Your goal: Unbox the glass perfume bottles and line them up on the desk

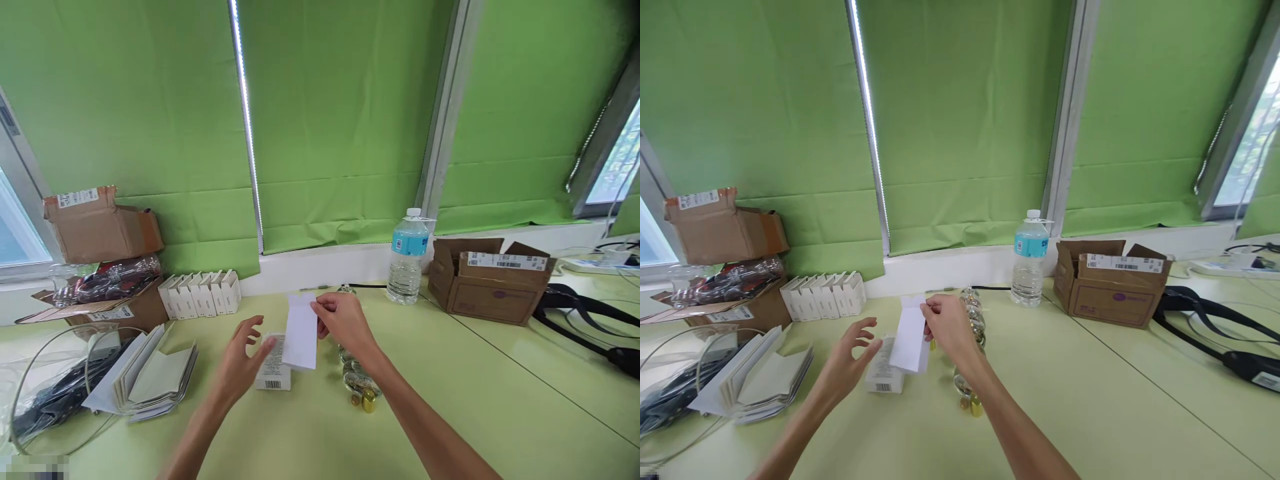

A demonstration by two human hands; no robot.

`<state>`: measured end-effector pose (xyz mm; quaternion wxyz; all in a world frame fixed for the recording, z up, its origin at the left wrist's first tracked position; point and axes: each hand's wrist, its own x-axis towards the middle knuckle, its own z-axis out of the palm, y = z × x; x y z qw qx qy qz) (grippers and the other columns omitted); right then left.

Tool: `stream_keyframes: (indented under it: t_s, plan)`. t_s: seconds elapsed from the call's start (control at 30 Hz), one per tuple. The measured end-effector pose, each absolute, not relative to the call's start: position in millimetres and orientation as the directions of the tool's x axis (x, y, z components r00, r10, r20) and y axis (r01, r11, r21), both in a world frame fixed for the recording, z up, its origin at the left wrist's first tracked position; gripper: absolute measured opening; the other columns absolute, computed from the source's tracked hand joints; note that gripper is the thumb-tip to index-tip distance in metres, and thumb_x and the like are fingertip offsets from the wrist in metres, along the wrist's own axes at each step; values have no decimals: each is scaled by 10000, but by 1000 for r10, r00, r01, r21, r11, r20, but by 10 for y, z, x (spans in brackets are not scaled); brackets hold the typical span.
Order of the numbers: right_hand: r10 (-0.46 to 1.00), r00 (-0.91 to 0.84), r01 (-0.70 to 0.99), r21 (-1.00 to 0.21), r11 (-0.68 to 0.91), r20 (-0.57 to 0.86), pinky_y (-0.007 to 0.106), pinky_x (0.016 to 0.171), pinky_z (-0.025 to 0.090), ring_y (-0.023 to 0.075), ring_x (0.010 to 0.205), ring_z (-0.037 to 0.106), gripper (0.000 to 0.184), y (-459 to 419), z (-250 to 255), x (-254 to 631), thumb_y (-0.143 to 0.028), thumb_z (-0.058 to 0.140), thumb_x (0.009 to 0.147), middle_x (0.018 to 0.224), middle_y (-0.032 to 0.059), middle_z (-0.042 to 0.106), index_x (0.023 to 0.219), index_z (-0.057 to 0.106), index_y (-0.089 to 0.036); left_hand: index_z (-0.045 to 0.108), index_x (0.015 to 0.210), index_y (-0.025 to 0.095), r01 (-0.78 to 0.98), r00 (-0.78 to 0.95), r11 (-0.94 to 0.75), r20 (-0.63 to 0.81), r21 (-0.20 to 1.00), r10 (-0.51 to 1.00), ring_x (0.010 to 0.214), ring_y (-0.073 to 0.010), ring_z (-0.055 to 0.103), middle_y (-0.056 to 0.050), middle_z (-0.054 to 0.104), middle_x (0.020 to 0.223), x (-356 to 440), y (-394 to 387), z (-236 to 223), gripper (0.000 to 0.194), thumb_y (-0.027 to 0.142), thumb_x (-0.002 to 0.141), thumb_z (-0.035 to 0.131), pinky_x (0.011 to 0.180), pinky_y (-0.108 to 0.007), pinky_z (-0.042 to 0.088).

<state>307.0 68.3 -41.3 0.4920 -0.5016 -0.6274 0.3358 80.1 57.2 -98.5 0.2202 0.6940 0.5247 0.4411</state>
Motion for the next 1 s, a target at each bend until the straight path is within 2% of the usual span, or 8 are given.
stream_keyframes:
  t_s: [0.1, 0.17, 0.33, 0.53, 0.67, 0.77, 0.87, 1.0]
  plan:
    - [966, -20, 229, -939, 255, 258, 254, 401, 507, 168, 421, 607, 292, 700, -455, 3019, -296, 548, 789, 516, 0, 623, 1020, 642, -145, 381, 1396, 298, 581, 196, -457, 429, 673, 882, 1137, -360, 546, -117, 472, 1389, 988, 322, -927, 874, 511, 633, 750, 864, -441, 484]
    - [966, -34, 202, -944, 259, 258, 249, 400, 518, 158, 414, 603, 401, 686, -479, 2968, -270, 537, 784, 518, -17, 622, 1162, 582, -141, 310, 1438, 317, 624, 204, -479, 463, 618, 863, 1183, -378, 520, -99, 417, 1448, 1063, 200, -1009, 921, 498, 647, 745, 871, -434, 483]
    - [964, -74, 199, -944, 265, 255, 254, 401, 534, 146, 428, 589, 438, 629, -516, 2859, -231, 515, 787, 535, -32, 604, 1218, 547, -158, 472, 1312, 334, 720, 193, -458, 484, 522, 854, 960, -268, 664, -55, 615, 1252, 1033, 138, -1306, 418, 340, 894, 461, 720, -323, 511]
    - [959, -87, 256, -924, 284, 271, 248, 446, 516, 157, 556, 620, 317, 616, -513, 2878, -319, 510, 849, 706, 34, 676, 1112, 625, -183, 569, 1202, 258, 714, 1, -385, 549, 585, 836, 672, -226, 695, -58, 731, 836, 923, 206, -1237, 329, 360, 919, 434, 577, -270, 486]
    - [952, -244, 457, -844, 281, 185, 192, 371, 396, 123, 443, 563, 267, 612, -618, 2915, -319, 510, 863, 564, 16, 641, 1004, 696, -189, 282, 1440, 214, 688, -160, -323, 569, 650, 807, 633, -193, 694, -30, 716, 760, 827, 225, -1066, 563, 354, 919, 442, 575, -246, 496]
    - [935, -354, 485, -860, 158, -28, 200, 334, 405, 123, 351, 545, 406, 635, -754, 2893, -360, 516, 878, 520, 3, 625, 1238, 611, -199, 105, 1498, 194, 690, -227, -309, 601, 655, 766, 736, -207, 711, -15, 704, 711, 739, 234, -1004, 690, 339, 918, 450, 655, -264, 515]
    - [924, -382, 405, -903, 143, -25, 211, 340, 460, 134, 435, 605, 426, 689, -848, 2837, -397, 552, 863, 691, 36, 672, 1242, 618, -213, 268, 1461, 230, 715, -233, -293, 611, 635, 757, 633, -182, 687, -14, 703, 749, 685, 239, -1001, 583, 367, 922, 441, 621, -257, 509]
    - [904, -419, 289, -932, 218, 82, 220, 478, 555, 154, 660, 651, 292, 772, -897, 2790, -368, 567, 852, 783, 58, 677, 878, 744, -138, 611, 1170, 218, 647, -177, -371, 605, 666, 776, 595, -137, 641, -59, 692, 914, 678, 254, -1000, 369, 408, 925, 411, 593, -237, 509]
